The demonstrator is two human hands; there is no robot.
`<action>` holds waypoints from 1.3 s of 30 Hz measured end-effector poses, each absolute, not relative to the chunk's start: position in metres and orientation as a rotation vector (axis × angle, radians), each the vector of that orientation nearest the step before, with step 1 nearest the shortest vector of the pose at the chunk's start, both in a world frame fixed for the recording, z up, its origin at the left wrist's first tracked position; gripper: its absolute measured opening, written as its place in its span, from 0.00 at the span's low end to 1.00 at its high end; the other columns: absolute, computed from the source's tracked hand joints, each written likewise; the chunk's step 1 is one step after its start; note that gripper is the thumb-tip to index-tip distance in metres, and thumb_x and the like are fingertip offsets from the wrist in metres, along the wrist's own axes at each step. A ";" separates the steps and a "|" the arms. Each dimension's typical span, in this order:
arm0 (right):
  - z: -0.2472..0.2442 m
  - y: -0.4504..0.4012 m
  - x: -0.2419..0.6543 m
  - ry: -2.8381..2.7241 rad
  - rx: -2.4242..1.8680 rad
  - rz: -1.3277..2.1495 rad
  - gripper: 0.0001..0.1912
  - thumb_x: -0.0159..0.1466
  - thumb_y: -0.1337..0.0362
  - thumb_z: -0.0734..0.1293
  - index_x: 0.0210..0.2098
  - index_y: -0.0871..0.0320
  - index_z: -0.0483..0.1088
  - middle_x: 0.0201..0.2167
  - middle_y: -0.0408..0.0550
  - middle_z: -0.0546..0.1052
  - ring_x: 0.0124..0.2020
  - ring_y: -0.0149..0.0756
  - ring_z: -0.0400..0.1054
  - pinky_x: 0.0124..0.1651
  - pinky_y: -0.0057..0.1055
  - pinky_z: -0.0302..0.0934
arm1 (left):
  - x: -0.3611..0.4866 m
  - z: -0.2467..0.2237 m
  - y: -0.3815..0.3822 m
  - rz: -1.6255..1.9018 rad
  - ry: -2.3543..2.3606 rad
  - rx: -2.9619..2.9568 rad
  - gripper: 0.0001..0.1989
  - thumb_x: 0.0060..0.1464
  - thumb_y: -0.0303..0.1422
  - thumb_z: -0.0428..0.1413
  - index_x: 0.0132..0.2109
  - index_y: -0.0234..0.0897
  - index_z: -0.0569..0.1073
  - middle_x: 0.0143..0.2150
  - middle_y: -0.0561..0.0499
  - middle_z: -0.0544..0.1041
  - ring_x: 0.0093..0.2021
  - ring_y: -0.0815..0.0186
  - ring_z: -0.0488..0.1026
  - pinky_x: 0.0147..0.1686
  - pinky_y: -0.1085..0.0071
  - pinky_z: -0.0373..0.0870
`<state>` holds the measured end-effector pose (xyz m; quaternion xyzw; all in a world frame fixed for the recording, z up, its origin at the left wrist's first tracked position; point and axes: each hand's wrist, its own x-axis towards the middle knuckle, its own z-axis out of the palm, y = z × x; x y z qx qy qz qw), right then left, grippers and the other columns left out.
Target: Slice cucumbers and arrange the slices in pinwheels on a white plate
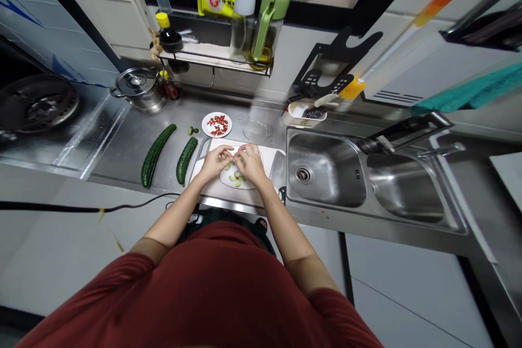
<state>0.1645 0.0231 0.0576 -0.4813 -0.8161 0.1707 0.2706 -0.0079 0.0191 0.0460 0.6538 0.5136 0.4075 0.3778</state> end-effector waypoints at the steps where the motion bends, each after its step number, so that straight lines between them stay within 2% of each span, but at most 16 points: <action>1: 0.057 0.023 0.164 -2.197 -1.296 0.464 0.08 0.65 0.64 0.62 0.36 0.56 0.73 0.44 0.52 0.69 0.50 0.45 0.55 0.53 0.41 0.54 | -0.009 0.045 0.019 1.040 1.307 1.663 0.15 0.51 0.31 0.58 0.47 0.38 0.73 0.34 0.52 0.78 0.34 0.70 0.74 0.37 0.73 0.68; 8: 0.053 0.023 0.161 -2.182 -1.309 0.499 0.09 0.66 0.63 0.60 0.37 0.57 0.72 0.43 0.52 0.69 0.50 0.45 0.55 0.54 0.41 0.53 | -0.018 0.035 0.021 1.071 1.324 1.615 0.17 0.50 0.34 0.58 0.48 0.38 0.72 0.37 0.50 0.78 0.34 0.70 0.72 0.37 0.72 0.68; 14: 0.041 0.027 0.157 -2.181 -1.387 0.533 0.10 0.66 0.63 0.60 0.37 0.57 0.73 0.44 0.52 0.69 0.51 0.45 0.54 0.53 0.40 0.52 | -0.024 0.014 0.023 1.150 1.600 1.523 0.14 0.51 0.34 0.56 0.46 0.38 0.74 0.38 0.50 0.77 0.33 0.69 0.71 0.36 0.72 0.68; 19: 0.021 0.029 0.150 -2.226 -1.476 0.557 0.10 0.66 0.63 0.60 0.37 0.57 0.73 0.44 0.52 0.69 0.50 0.44 0.54 0.52 0.39 0.52 | -0.026 -0.008 0.024 1.089 1.805 1.557 0.13 0.49 0.32 0.56 0.44 0.38 0.75 0.44 0.48 0.77 0.35 0.67 0.71 0.41 0.69 0.69; 23: 0.007 0.030 0.144 -2.274 -1.529 0.541 0.10 0.66 0.64 0.60 0.37 0.57 0.73 0.45 0.52 0.69 0.50 0.45 0.53 0.52 0.40 0.50 | -0.028 -0.021 0.024 1.008 1.872 1.564 0.14 0.49 0.33 0.57 0.44 0.39 0.75 0.42 0.48 0.77 0.35 0.66 0.71 0.40 0.68 0.68; 31: -0.012 0.035 0.136 -2.306 -1.573 0.509 0.12 0.67 0.64 0.59 0.37 0.58 0.74 0.44 0.53 0.69 0.50 0.45 0.53 0.53 0.41 0.48 | -0.022 -0.028 0.022 0.856 1.947 1.613 0.16 0.50 0.33 0.57 0.48 0.41 0.73 0.47 0.47 0.75 0.44 0.61 0.71 0.48 0.64 0.66; 39: -0.017 0.036 0.134 -2.316 -1.589 0.482 0.12 0.67 0.63 0.59 0.38 0.58 0.74 0.45 0.53 0.69 0.50 0.45 0.53 0.52 0.41 0.48 | -0.014 -0.027 0.023 0.760 2.014 1.630 0.18 0.49 0.35 0.58 0.49 0.43 0.73 0.48 0.46 0.72 0.49 0.58 0.68 0.51 0.61 0.64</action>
